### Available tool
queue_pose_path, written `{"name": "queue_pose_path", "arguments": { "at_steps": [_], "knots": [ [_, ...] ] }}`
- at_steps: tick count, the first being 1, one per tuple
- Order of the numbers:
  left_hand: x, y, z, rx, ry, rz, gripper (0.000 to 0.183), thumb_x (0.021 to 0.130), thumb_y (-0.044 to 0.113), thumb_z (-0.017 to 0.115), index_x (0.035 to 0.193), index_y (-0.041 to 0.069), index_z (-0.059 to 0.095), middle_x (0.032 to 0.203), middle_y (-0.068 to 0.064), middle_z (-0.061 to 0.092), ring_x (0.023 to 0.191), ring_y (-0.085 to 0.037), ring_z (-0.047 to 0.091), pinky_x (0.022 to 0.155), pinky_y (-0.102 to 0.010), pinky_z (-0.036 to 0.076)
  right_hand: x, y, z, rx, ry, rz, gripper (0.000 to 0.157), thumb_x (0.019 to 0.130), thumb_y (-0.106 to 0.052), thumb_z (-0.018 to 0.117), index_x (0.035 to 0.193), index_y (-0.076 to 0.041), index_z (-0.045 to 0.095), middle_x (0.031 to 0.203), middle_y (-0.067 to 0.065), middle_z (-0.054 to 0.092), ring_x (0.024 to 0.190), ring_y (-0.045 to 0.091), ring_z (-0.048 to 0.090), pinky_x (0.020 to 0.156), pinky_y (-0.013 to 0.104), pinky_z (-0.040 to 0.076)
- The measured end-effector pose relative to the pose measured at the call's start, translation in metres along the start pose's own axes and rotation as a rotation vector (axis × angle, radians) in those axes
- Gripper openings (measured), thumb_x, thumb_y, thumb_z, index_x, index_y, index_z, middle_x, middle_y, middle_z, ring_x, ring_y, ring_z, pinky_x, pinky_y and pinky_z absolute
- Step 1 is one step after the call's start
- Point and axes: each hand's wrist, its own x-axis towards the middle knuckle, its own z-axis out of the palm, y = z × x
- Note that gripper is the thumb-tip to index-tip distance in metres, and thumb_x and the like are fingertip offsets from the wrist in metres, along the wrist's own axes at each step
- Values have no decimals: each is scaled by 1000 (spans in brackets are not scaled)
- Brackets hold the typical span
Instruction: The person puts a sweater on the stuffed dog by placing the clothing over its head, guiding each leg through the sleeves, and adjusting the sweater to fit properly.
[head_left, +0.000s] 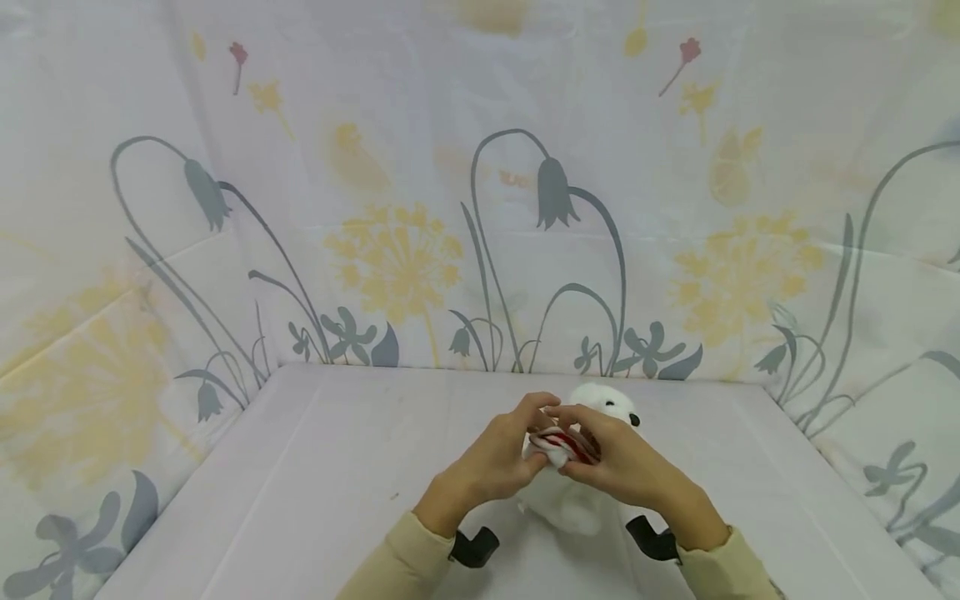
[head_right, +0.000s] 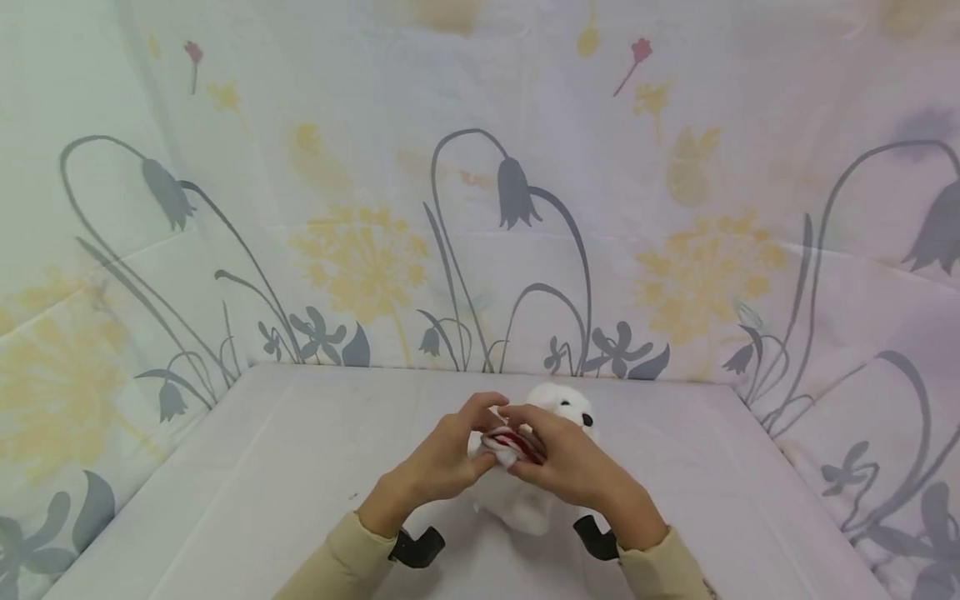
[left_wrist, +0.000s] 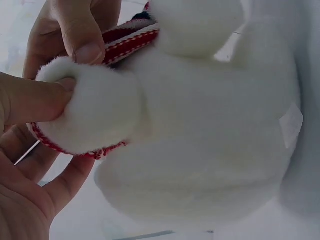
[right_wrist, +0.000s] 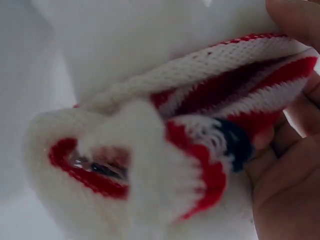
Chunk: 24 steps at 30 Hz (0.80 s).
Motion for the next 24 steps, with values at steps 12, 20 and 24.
{"name": "queue_pose_path", "arguments": {
  "at_steps": [12, 20, 24],
  "knots": [
    [2, -1, 0, -2, 20, 23, 54, 77, -7, 72, 120, 5, 42, 91, -1, 62, 83, -11, 60, 75, -19, 48, 0, 7, 10, 130, 53, -32, 35, 79, -13, 78, 106, -21, 57, 82, -8, 55, 64, 5, 48, 53, 21, 43],
    [-2, -4, -5, -13, -149, -139, 53, 78, 2, 74, 124, 11, 47, 109, 1, 56, 99, -10, 54, 84, -22, 46, 1, 14, 13, 133, 90, -39, 28, 78, -14, 79, 97, -19, 58, 69, -9, 48, 58, 7, 43, 50, 20, 37],
    [-2, -7, -7, -32, -178, -141, 49, 79, -4, 69, 122, 10, 48, 112, 0, 56, 100, -7, 55, 85, -19, 46, 1, 14, 13, 147, 94, -23, 32, 76, -14, 80, 100, -19, 60, 77, -7, 54, 63, 10, 48, 54, 21, 41]
  ]
}}
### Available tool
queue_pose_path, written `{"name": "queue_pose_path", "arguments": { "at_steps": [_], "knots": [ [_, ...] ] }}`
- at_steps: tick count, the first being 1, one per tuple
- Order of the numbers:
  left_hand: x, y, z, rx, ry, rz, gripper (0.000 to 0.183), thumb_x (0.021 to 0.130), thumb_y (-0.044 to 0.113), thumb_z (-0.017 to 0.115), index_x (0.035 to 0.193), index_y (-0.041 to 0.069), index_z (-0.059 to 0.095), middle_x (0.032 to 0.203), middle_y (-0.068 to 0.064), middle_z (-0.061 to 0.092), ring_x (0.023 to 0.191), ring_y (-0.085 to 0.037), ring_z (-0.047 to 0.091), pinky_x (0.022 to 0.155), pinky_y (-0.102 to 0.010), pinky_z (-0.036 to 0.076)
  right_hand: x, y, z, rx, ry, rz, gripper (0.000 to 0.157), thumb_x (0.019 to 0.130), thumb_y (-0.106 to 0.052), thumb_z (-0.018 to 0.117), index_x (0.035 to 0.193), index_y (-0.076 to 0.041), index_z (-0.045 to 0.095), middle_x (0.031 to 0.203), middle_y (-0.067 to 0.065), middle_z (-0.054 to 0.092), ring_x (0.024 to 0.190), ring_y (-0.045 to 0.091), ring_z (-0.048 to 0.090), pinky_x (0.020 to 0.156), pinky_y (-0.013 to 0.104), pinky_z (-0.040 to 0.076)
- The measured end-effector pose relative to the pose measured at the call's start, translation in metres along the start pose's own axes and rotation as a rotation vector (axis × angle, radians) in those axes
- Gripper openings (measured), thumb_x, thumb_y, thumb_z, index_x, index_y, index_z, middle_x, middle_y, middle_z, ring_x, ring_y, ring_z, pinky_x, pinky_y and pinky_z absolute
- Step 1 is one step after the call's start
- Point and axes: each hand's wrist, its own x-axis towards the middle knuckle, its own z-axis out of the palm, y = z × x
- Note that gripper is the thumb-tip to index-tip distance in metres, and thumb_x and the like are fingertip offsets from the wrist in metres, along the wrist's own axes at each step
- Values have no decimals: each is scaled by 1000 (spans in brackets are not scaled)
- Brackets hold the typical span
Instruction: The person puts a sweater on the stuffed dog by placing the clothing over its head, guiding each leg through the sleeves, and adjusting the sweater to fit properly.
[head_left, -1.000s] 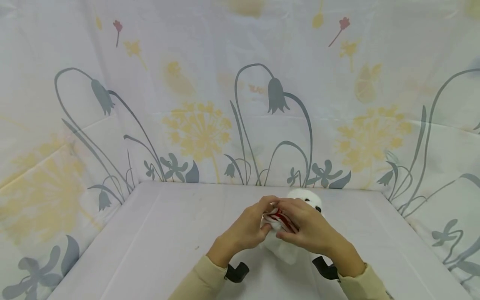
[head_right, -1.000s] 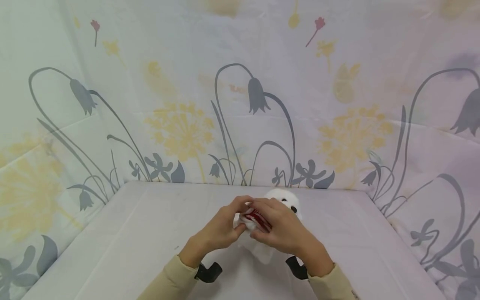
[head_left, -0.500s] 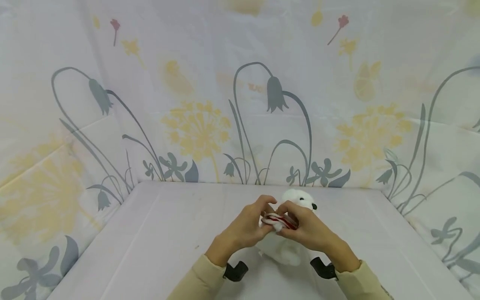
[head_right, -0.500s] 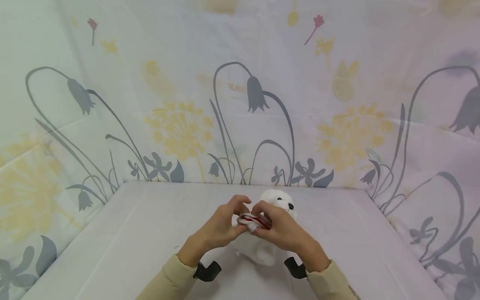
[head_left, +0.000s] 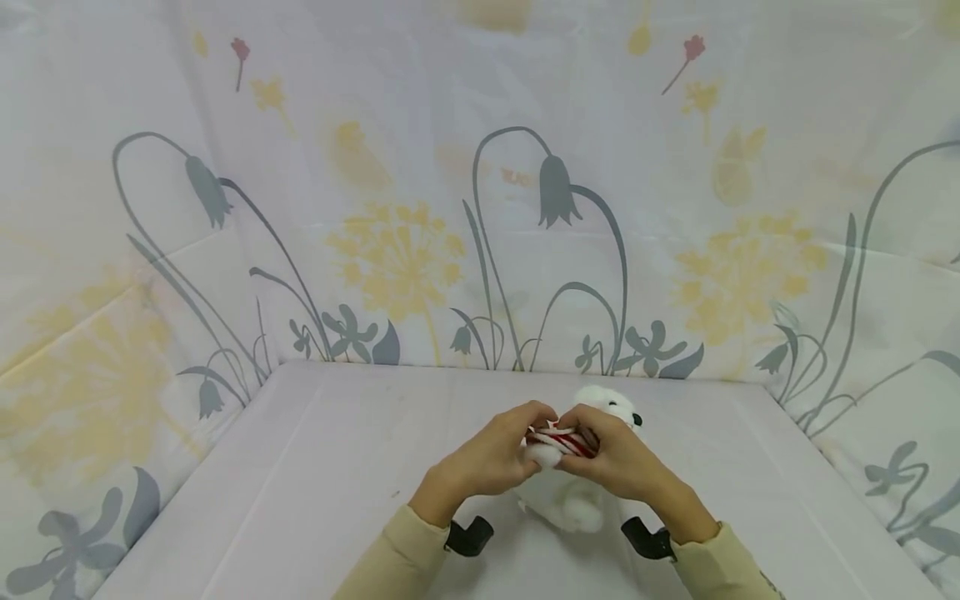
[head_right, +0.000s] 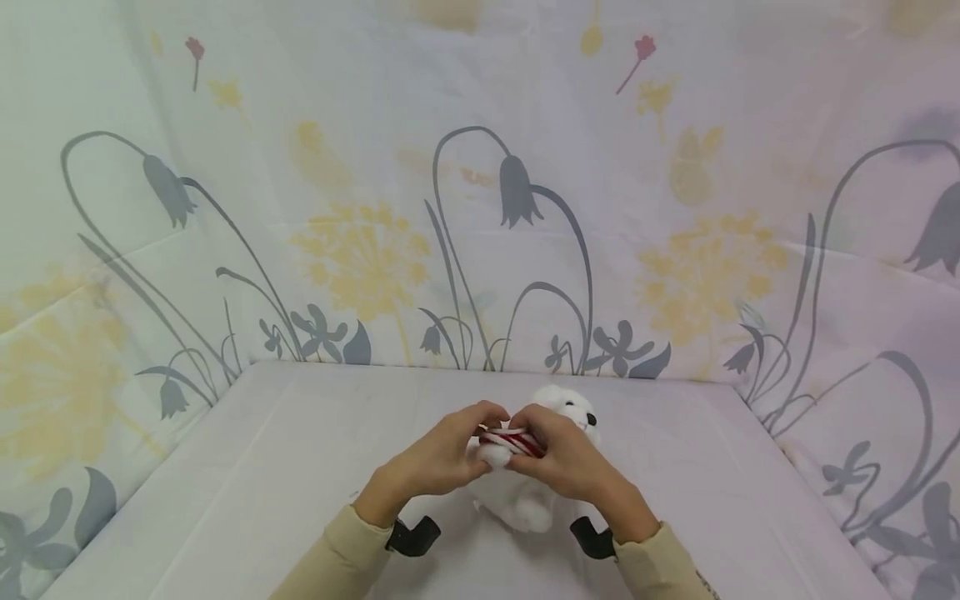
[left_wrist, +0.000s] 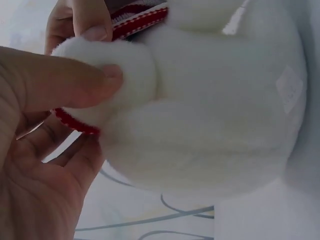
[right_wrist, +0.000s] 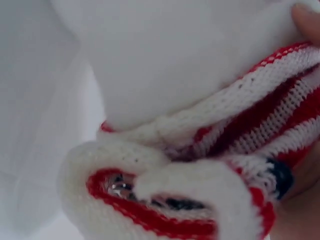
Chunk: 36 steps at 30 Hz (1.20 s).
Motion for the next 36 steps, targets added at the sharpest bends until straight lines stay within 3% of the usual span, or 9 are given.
{"name": "queue_pose_path", "arguments": {
  "at_steps": [5, 9, 19, 27, 32, 36],
  "knots": [
    [1, -1, 1, 19, 44, 27, 41, 77, -11, 65, 112, 8, 52, 104, 0, 57, 92, -5, 54, 80, -16, 45, 1, -1, 0, 7, -22, 0, 37, 76, -16, 82, 105, -19, 59, 92, -7, 60, 75, 10, 55, 63, 24, 47],
    [1, 0, 4, 65, 90, 42, 35, 76, -11, 67, 104, 8, 55, 97, 0, 57, 85, -6, 52, 74, -15, 44, 1, -2, 2, 7, -29, -5, 30, 80, -13, 78, 103, -18, 59, 92, -8, 60, 78, 8, 56, 65, 24, 48],
    [2, 2, 8, 89, 135, 58, 32, 70, -13, 68, 91, 7, 55, 87, 0, 55, 80, -8, 50, 71, -14, 41, -1, -5, 5, 4, -23, -10, 27, 82, -1, 72, 97, -18, 58, 78, -9, 55, 62, 3, 46, 51, 20, 42],
    [4, 1, 14, 81, 178, 83, 30, 69, -15, 63, 87, 8, 54, 82, 2, 52, 73, -6, 46, 64, -13, 37, 1, -6, 9, -29, 27, -61, 34, 73, 15, 70, 91, -10, 55, 67, -4, 49, 56, 0, 39, 45, 17, 34],
    [3, -2, 16, 70, 211, 102, 31, 69, -17, 61, 87, 8, 54, 82, 2, 52, 73, -7, 46, 64, -13, 37, 2, -4, 9, -79, 26, -107, 32, 77, 10, 71, 92, -12, 53, 71, -6, 49, 59, -1, 39, 47, 16, 35],
    [4, -4, 16, 13, 243, 138, 30, 73, -17, 63, 91, 6, 56, 87, -2, 56, 79, -8, 52, 68, -13, 44, 1, 0, 8, -44, 28, -107, 29, 82, 5, 70, 95, -14, 53, 76, -8, 50, 61, 1, 42, 49, 18, 38]
  ]
}}
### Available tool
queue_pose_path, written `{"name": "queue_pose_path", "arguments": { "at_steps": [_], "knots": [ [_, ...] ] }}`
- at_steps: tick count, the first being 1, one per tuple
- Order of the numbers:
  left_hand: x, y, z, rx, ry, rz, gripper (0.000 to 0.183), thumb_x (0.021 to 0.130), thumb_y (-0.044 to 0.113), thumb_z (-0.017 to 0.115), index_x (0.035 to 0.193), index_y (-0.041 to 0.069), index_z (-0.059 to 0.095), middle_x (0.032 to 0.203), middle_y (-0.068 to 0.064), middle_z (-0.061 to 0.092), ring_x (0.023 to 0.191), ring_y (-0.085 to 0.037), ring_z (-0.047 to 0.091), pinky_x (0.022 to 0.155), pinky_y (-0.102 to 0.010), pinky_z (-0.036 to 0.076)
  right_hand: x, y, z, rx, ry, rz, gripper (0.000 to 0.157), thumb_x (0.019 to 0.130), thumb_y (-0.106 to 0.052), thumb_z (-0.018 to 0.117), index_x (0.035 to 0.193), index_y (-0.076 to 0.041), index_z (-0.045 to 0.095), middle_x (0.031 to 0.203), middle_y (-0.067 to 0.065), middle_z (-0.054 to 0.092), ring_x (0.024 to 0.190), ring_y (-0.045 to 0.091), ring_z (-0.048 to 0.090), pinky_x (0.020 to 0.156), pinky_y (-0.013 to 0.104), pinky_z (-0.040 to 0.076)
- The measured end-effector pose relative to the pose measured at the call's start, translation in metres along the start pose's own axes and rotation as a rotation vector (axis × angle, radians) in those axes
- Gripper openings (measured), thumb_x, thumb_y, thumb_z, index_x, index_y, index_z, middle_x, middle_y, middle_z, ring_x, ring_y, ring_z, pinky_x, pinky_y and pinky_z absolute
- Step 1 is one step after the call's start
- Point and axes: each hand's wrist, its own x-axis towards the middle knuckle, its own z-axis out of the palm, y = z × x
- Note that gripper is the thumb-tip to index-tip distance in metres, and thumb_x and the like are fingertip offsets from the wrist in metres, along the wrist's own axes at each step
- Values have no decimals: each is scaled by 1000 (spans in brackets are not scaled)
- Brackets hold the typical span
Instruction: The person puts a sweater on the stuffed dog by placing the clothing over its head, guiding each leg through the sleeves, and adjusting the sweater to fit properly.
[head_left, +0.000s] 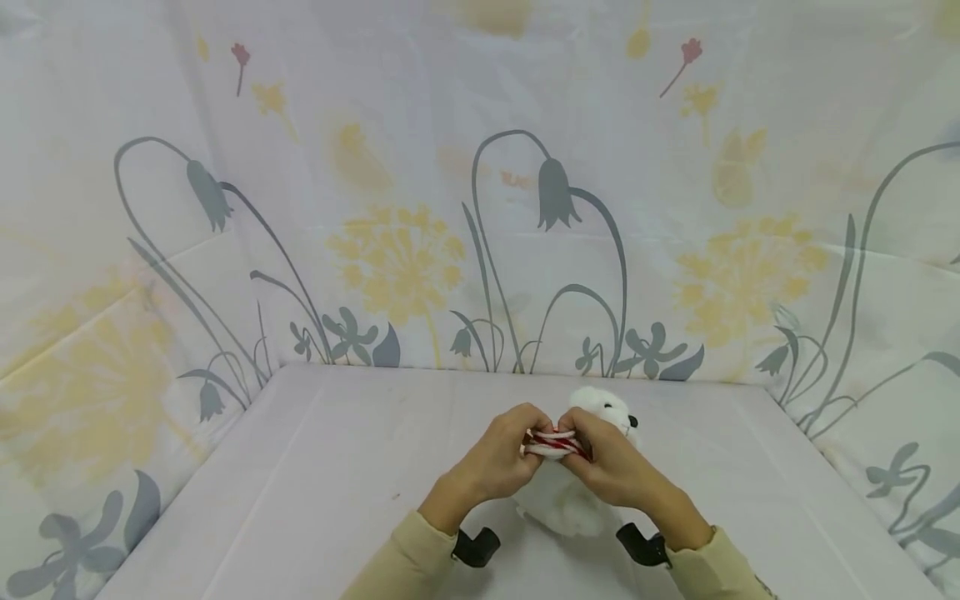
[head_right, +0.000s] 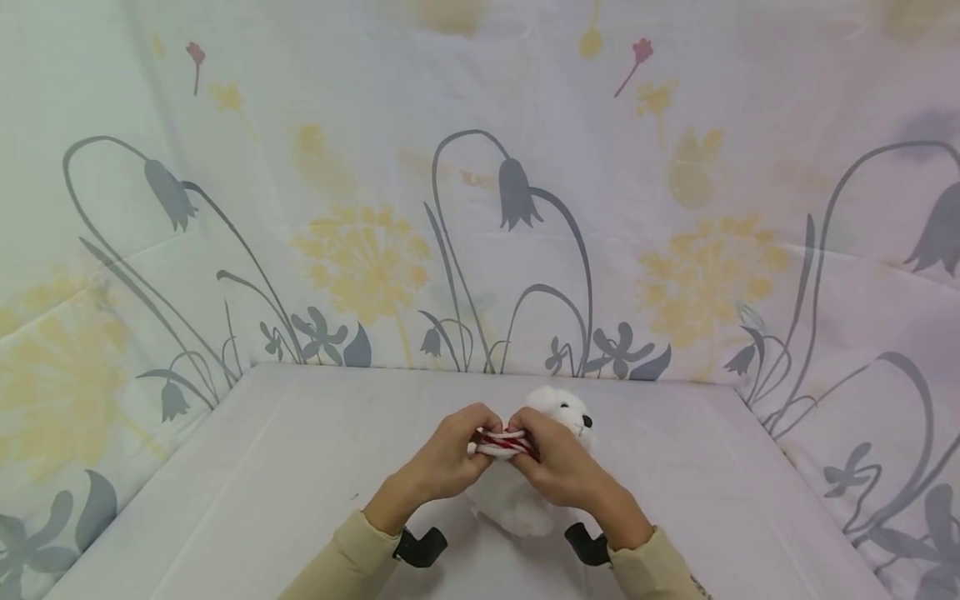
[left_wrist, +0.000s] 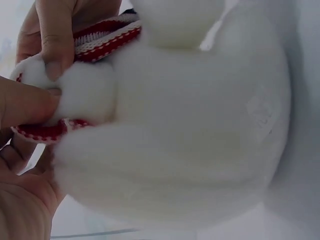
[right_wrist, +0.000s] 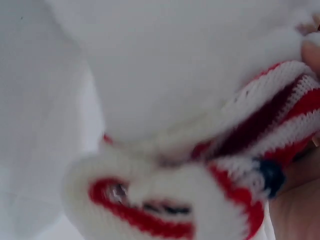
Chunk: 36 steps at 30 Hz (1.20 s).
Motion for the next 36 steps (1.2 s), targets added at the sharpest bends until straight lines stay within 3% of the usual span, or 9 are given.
{"name": "queue_pose_path", "arguments": {
  "at_steps": [4, 14, 20, 27, 30, 36],
  "knots": [
    [0, -2, 0, -56, 22, 14, 29, 75, -15, 64, 94, 5, 56, 90, -3, 57, 83, -10, 55, 70, -14, 47, -1, 2, -1, 69, 5, 30, 30, 84, 6, 67, 96, -17, 52, 75, -8, 48, 61, 3, 43, 49, 19, 38],
    [1, -2, 1, -100, -8, -9, 29, 73, -15, 56, 89, 8, 57, 88, -2, 56, 79, -16, 56, 66, -15, 46, 1, -1, 2, 74, -18, 24, 37, 77, 18, 57, 90, -17, 52, 76, -8, 48, 62, 4, 42, 50, 18, 37],
    [-1, -8, 3, -151, 56, -31, 28, 78, -14, 63, 95, 8, 61, 93, -4, 59, 85, -15, 57, 67, -19, 51, 0, 3, 1, 11, 60, 28, 37, 77, 16, 61, 91, -17, 51, 73, -7, 43, 60, 3, 40, 48, 18, 35],
    [-2, -12, 1, -53, -5, 4, 40, 74, -11, 72, 105, 5, 54, 99, -5, 54, 92, -15, 54, 76, -15, 49, 4, -11, 0, -8, 99, 68, 30, 79, 18, 62, 93, -6, 53, 68, 2, 44, 56, 8, 40, 47, 21, 35],
    [-1, -12, 2, -29, 9, 32, 37, 74, -14, 70, 101, 5, 55, 96, -5, 54, 90, -14, 54, 74, -14, 48, 0, 3, 3, -28, 103, 36, 33, 80, 15, 63, 96, -11, 53, 72, -2, 45, 59, 5, 40, 49, 20, 36],
    [-2, -12, 8, 8, 57, 33, 28, 73, -14, 67, 90, 8, 59, 87, -2, 55, 82, -10, 54, 70, -13, 47, -1, 14, 8, -113, 99, -121, 34, 78, 16, 59, 93, -15, 55, 85, -6, 50, 74, 7, 43, 63, 18, 38]
  ]
}}
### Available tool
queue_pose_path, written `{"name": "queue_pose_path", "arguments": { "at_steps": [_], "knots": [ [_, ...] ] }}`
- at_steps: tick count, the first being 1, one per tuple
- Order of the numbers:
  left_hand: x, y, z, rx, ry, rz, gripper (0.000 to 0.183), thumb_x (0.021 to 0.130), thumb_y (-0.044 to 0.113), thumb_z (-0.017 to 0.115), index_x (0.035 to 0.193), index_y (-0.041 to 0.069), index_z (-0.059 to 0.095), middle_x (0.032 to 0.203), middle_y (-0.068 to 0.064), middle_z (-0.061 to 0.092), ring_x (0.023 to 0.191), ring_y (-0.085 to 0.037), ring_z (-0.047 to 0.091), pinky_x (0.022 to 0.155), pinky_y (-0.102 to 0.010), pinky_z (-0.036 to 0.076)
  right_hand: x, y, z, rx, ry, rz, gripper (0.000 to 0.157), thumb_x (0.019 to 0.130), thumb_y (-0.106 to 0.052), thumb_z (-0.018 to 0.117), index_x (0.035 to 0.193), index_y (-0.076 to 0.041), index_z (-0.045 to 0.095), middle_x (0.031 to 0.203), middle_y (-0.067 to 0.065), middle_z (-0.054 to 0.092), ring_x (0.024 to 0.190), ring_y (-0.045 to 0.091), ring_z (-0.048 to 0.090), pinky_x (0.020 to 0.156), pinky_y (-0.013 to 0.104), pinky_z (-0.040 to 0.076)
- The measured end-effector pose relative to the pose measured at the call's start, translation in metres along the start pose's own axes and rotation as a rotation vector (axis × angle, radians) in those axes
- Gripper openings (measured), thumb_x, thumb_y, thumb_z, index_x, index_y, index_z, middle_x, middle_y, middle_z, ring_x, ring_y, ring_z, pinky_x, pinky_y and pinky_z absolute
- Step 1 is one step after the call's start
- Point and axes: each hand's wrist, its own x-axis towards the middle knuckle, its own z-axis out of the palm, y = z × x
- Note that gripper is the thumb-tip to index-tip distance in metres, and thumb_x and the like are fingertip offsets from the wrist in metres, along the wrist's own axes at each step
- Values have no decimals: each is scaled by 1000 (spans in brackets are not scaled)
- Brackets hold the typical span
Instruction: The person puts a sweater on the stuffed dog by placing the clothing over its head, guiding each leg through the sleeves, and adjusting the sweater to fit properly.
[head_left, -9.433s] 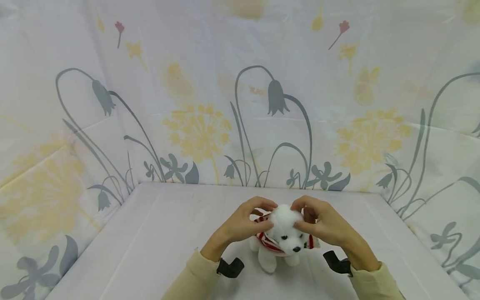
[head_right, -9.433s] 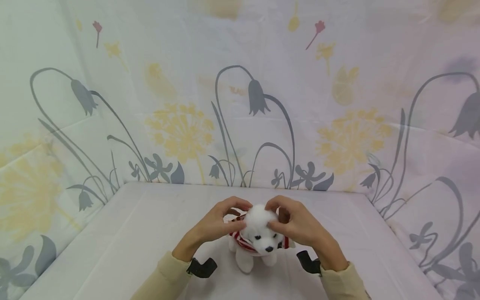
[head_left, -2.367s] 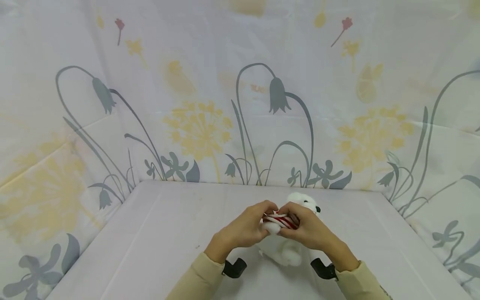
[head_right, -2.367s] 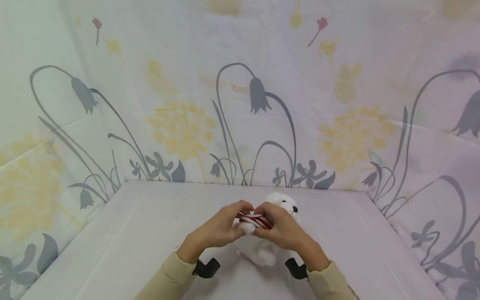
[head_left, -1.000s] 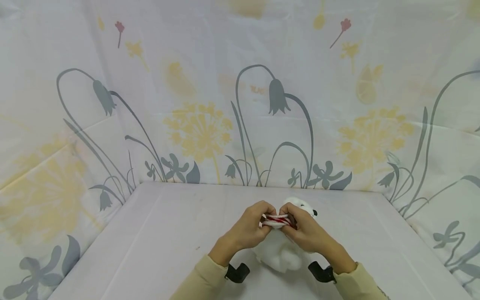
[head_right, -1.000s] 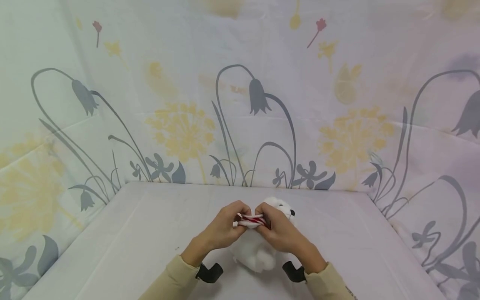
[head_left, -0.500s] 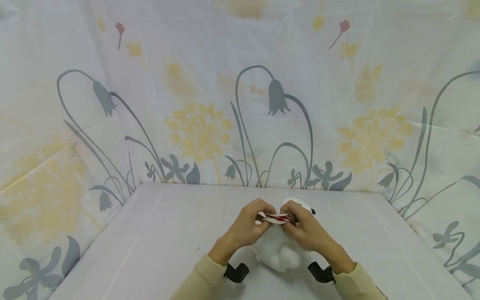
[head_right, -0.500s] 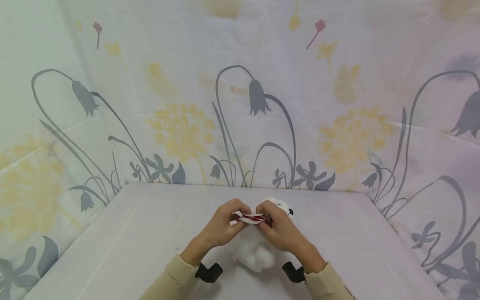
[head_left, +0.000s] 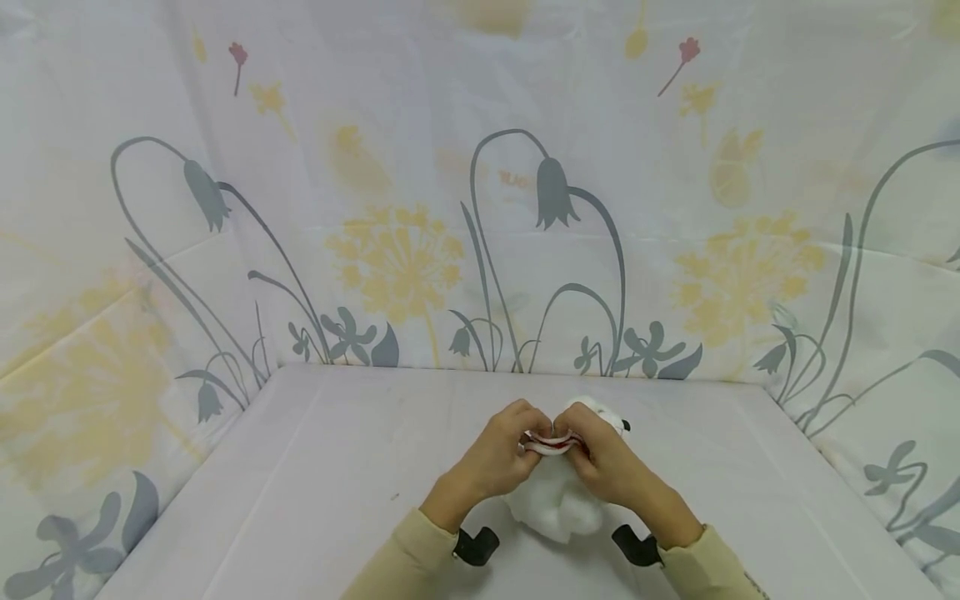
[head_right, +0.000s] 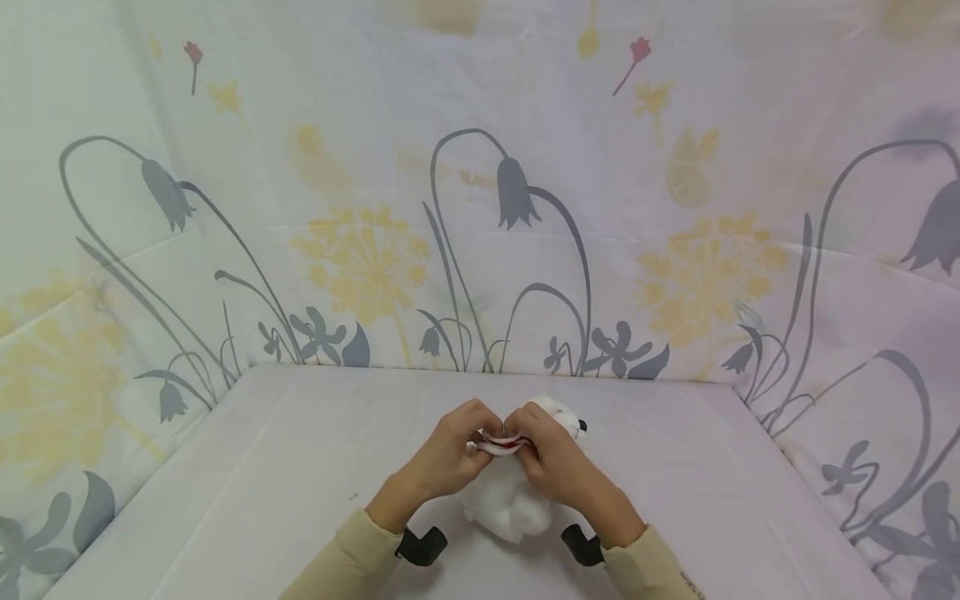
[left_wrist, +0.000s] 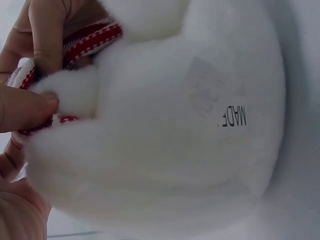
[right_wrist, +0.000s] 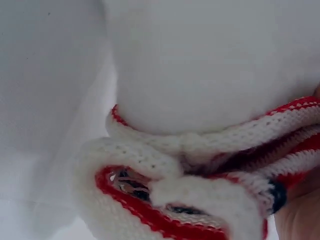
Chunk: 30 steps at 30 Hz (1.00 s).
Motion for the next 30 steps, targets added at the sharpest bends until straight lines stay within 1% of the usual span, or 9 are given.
{"name": "queue_pose_path", "arguments": {
  "at_steps": [2, 5, 7, 12, 17, 20, 23, 27, 30],
  "knots": [
    [0, 0, 2, 28, 23, -8, 29, 70, -15, 65, 86, 9, 59, 84, -1, 53, 79, -10, 52, 68, -14, 46, 0, -1, -1, 9, -20, 4, 33, 79, 13, 62, 93, -16, 56, 89, -5, 51, 75, 8, 44, 63, 18, 39],
    [-1, -2, 3, 58, 67, -23, 30, 69, -16, 65, 83, 9, 58, 83, -1, 50, 77, -10, 51, 66, -15, 46, 2, -7, -6, 49, -50, 61, 29, 79, 5, 71, 93, -18, 59, 93, -4, 51, 71, 10, 45, 58, 20, 40],
    [-1, -1, 3, 64, 98, -37, 30, 70, -16, 66, 85, 8, 56, 86, -2, 49, 79, -11, 52, 66, -15, 47, 4, -14, -11, 86, -58, 108, 26, 80, 2, 72, 94, -15, 60, 93, 0, 53, 69, 14, 48, 55, 24, 42],
    [0, -1, 3, 31, 139, -45, 33, 71, -14, 67, 92, 4, 50, 93, -6, 48, 88, -16, 55, 68, -17, 51, 12, -31, -25, 118, -46, 256, 19, 87, 6, 62, 104, -2, 57, 82, 7, 61, 65, 17, 58, 58, 28, 48],
    [-1, 0, 4, 10, 110, -37, 27, 72, -15, 67, 84, 7, 55, 88, -3, 50, 86, -13, 55, 71, -17, 50, 11, -25, -30, 153, -60, 392, 18, 94, 2, 55, 111, -2, 60, 76, 7, 60, 55, 14, 54, 52, 25, 46],
    [-2, -1, 5, -4, 101, -45, 26, 73, -14, 67, 83, 7, 57, 87, -1, 51, 84, -12, 56, 71, -15, 50, 5, -13, -29, 172, -87, 407, 16, 94, -2, 57, 108, -7, 64, 74, 3, 60, 55, 11, 52, 50, 25, 45],
    [-2, -1, 6, -15, 92, -48, 25, 73, -14, 68, 83, 7, 57, 85, -2, 53, 83, -12, 56, 71, -15, 50, 1, -5, -29, 147, -156, 394, 20, 92, -10, 64, 111, -14, 65, 73, -4, 57, 55, 6, 50, 51, 24, 44],
    [-3, 0, 5, -10, 74, -41, 24, 73, -14, 67, 82, 6, 58, 84, -2, 55, 82, -11, 57, 72, -14, 49, 0, -3, -29, 109, -228, 377, 27, 90, -15, 67, 116, -17, 63, 71, -7, 54, 56, 5, 49, 52, 24, 45],
    [-3, 0, 4, 2, 67, -31, 22, 74, -13, 68, 80, 7, 59, 83, -1, 55, 79, -10, 56, 70, -14, 48, 0, -4, -28, 80, -241, 355, 25, 89, -13, 67, 113, -18, 64, 70, -9, 54, 56, 4, 49, 51, 23, 45]
  ]
}}
